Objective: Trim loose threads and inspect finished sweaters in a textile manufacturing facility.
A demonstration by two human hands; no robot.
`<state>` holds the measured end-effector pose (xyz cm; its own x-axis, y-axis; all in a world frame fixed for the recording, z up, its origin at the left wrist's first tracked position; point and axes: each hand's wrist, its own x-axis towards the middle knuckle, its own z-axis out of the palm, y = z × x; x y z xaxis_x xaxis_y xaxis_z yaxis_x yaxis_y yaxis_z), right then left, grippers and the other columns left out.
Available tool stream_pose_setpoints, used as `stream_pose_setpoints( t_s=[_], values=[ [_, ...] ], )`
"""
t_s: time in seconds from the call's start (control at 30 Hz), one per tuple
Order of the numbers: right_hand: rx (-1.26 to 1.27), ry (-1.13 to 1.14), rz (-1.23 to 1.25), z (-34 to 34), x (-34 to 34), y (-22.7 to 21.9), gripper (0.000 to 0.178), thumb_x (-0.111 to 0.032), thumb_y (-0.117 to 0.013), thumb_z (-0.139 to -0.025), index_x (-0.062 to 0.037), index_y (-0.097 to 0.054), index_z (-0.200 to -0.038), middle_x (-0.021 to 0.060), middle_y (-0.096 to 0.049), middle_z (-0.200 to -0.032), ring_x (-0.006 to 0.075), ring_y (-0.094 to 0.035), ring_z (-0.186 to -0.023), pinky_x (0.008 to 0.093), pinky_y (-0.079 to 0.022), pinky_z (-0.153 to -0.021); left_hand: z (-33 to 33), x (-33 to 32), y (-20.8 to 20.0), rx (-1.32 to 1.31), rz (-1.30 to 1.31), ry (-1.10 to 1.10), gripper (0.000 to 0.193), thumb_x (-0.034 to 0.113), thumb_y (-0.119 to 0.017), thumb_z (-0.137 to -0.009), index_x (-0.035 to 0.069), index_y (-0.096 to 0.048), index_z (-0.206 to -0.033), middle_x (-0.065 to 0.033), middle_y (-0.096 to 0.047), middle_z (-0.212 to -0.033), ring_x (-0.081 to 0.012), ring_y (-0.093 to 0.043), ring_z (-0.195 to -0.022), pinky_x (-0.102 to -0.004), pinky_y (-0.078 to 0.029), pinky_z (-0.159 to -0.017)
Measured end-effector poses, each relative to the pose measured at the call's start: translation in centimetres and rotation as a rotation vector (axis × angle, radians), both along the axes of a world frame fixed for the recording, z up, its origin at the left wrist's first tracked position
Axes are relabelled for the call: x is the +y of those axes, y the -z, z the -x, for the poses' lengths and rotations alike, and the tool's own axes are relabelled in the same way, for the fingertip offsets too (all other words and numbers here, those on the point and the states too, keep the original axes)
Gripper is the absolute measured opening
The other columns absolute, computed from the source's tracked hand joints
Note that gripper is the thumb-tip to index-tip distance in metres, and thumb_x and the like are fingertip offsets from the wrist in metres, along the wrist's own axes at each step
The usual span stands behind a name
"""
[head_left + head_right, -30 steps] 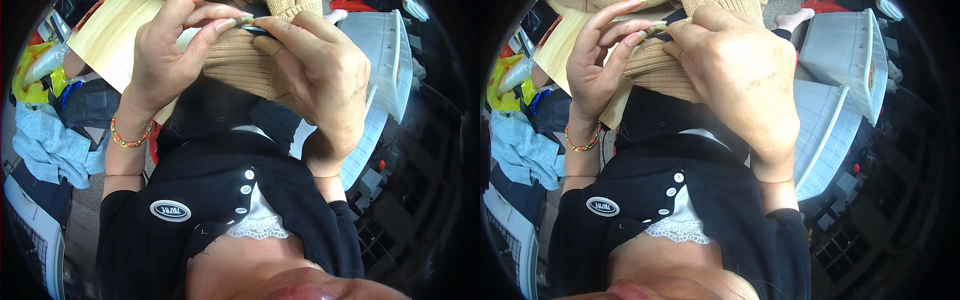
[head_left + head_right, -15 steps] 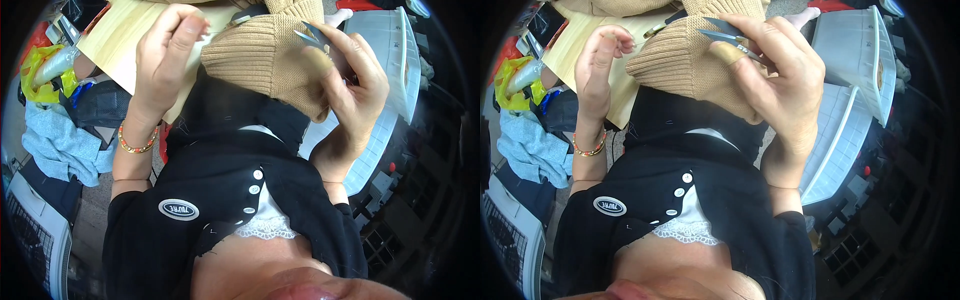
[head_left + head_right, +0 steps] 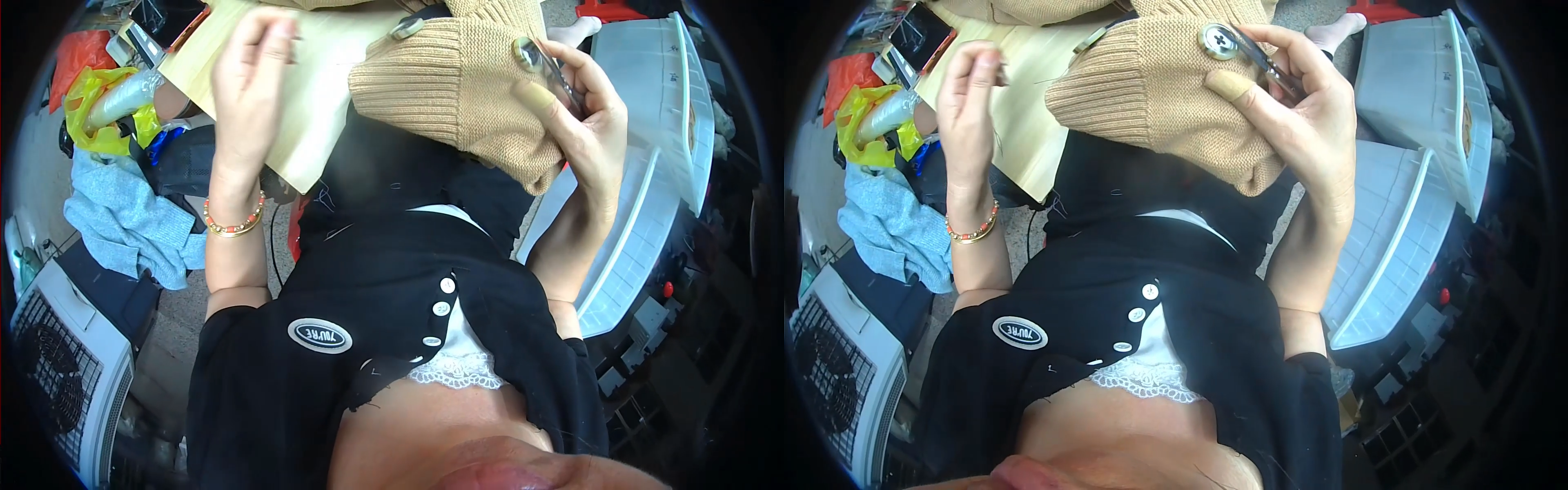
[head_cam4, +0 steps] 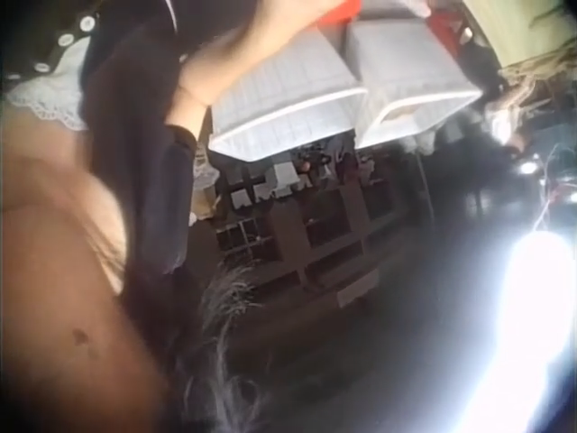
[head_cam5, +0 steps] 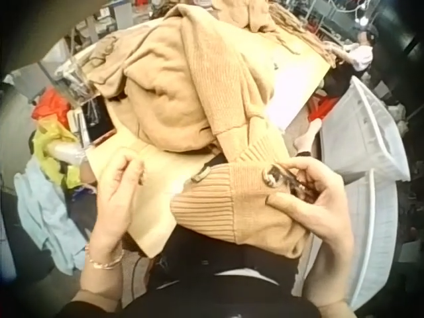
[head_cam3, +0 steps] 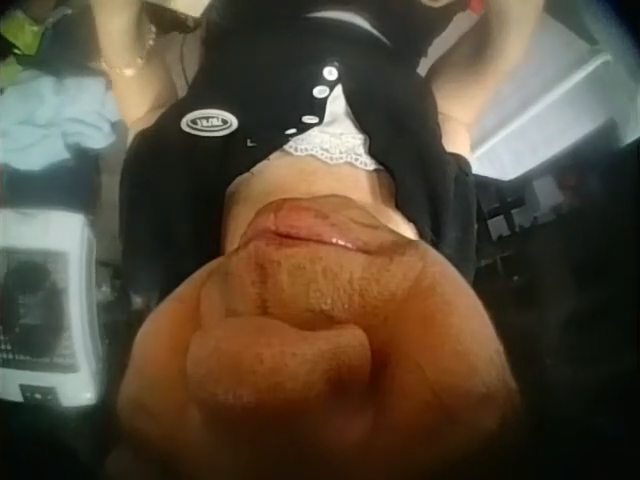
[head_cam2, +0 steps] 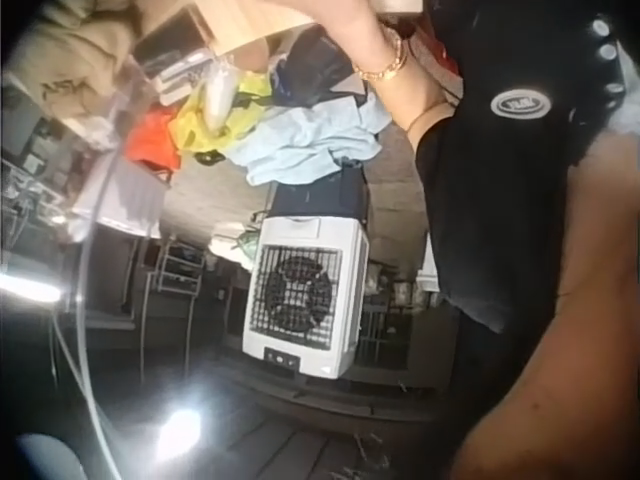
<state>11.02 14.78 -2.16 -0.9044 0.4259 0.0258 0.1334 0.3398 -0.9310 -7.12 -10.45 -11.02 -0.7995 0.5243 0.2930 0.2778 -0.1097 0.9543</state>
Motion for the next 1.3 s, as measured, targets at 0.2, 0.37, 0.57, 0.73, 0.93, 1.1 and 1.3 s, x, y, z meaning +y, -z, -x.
stream_pose_setpoints(
  t_s=[0.2, 0.37, 0.57, 0.73, 0.93, 1.1, 1.3],
  values=[
    [-0.006, -0.050, -0.018, -0.3, 2.0, 0.9, 0.040, -0.005, -0.082, -0.079, 0.0015, -0.063, -0.114, -0.0053, -0.062, -0.087, -0.0013, -0.052, -0.076, 0.0135, -0.040, -0.064, -0.8, 0.5, -1.3, -0.096, 0.155, -0.046, 0.022, 0.021, -0.056, -0.102, 0.002, -0.065, -0.109, -0.0044, -0.066, -0.096, -0.0078, -0.056, -0.078, -0.0233, -0.043, -0.072],
    [0.035, -0.071, 0.027, -0.2, 1.8, 1.0, 0.032, 0.000, -0.077, -0.080, 0.0013, -0.063, -0.109, -0.0018, -0.065, -0.089, 0.0012, -0.058, -0.077, 0.0156, -0.047, -0.066, -3.4, 3.0, -2.2, -0.304, 0.163, 0.179, 0.028, 0.020, -0.071, -0.093, 0.003, -0.067, -0.115, 0.0012, -0.061, -0.092, -0.0054, -0.056, -0.081, -0.0188, -0.045, -0.073],
    [0.034, -0.073, 0.141, -1.1, 1.9, 1.3, 0.027, 0.003, -0.074, -0.085, -0.0009, -0.060, -0.107, -0.0053, -0.059, -0.089, 0.0001, -0.052, -0.075, 0.0150, -0.039, -0.063, -4.5, 4.0, -2.8, 0.114, 0.165, -0.035, 0.028, 0.009, -0.076, -0.085, 0.009, -0.075, -0.112, -0.0065, -0.061, -0.117, -0.0138, -0.058, -0.102, -0.0286, -0.046, -0.088],
    [0.108, -0.033, 0.010, -1.0, 0.8, 1.8, 0.023, 0.000, -0.075, -0.084, -0.0018, -0.060, -0.102, -0.0059, -0.057, -0.085, -0.0008, -0.047, -0.068, 0.0164, -0.034, -0.056, -5.8, 4.6, -2.8, 0.121, 0.075, -0.123, 0.027, 0.003, -0.076, -0.084, 0.008, -0.076, -0.111, -0.0097, -0.059, -0.122, -0.0107, -0.053, -0.088, -0.0258, -0.046, -0.086],
    [0.040, -0.003, -0.263, -1.9, 0.1, -0.7, 0.021, 0.001, -0.073, -0.083, 0.0018, -0.062, -0.101, -0.0010, -0.059, -0.084, 0.0012, -0.052, -0.071, 0.0174, -0.039, -0.059, -6.3, 5.8, -1.9, 0.188, -0.009, -0.240, 0.019, 0.002, -0.076, -0.084, 0.002, -0.076, -0.102, -0.0101, -0.058, -0.125, -0.0119, -0.055, -0.091, -0.0263, -0.045, -0.086],
    [0.030, 0.130, -0.294, -1.5, -1.8, -3.2, 0.022, 0.001, -0.074, -0.074, 0.0009, -0.058, -0.089, 0.0024, -0.055, -0.069, 0.0053, -0.049, -0.060, 0.0233, -0.040, -0.053, -5.7, 5.0, -2.1, 0.495, 0.108, -0.317, 0.008, 0.007, -0.070, -0.090, 0.000, -0.067, -0.092, -0.0118, -0.057, -0.126, -0.0203, -0.055, -0.110, -0.0333, -0.042, -0.097],
    [0.080, 0.062, -0.205, -1.9, -0.8, -2.9, 0.023, 0.002, -0.072, -0.074, 0.0007, -0.057, -0.091, 0.0033, -0.057, -0.077, 0.0078, -0.052, -0.067, 0.0247, -0.043, -0.059, -2.5, 1.6, -1.0, 0.209, 0.055, -0.389, 0.009, 0.008, -0.055, -0.101, -0.001, -0.059, -0.102, -0.0128, -0.057, -0.126, -0.0164, -0.058, -0.108, -0.0314, -0.046, -0.098]
  ],
)
